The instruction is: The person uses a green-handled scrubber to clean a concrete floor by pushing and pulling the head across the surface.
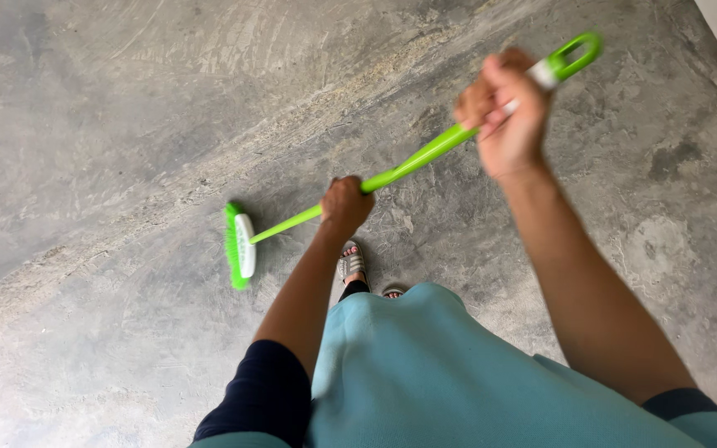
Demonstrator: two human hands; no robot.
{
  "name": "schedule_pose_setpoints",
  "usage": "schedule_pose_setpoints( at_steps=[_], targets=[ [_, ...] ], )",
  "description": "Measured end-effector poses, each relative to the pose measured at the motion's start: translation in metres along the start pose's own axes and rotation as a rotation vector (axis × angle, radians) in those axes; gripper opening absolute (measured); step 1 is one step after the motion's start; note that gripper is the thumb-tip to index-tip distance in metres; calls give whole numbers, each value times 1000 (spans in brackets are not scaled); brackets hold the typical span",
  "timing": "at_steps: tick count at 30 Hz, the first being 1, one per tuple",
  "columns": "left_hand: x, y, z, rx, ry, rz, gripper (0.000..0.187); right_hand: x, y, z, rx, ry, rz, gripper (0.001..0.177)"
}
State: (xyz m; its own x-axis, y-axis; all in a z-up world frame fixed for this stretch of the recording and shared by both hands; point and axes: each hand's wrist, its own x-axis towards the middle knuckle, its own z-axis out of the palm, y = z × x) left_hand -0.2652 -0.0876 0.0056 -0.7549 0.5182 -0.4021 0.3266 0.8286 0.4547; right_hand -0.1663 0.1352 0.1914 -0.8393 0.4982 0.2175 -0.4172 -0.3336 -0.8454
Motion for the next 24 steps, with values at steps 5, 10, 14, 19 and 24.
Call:
schedule_pose_setpoints(
  at_steps=[5, 10, 14, 19, 24],
  targets=[
    [-24, -99, 1, 22, 135, -68, 18, -35, 61, 41, 53, -40, 195, 35],
    [-39, -167, 0, 188, -26, -203, 18, -73, 89, 70, 49, -125, 359, 34],
    [-44, -163, 0, 240, -68, -231, 20, -83, 78, 59, 131, -185, 438, 33],
    [-24, -49, 7, 166, -39, -27, 18, -46, 19, -8, 131, -42, 179, 22],
    [-6, 76, 14, 15, -89, 104, 24, -21, -69, -63, -60, -6, -42, 41]
  ],
)
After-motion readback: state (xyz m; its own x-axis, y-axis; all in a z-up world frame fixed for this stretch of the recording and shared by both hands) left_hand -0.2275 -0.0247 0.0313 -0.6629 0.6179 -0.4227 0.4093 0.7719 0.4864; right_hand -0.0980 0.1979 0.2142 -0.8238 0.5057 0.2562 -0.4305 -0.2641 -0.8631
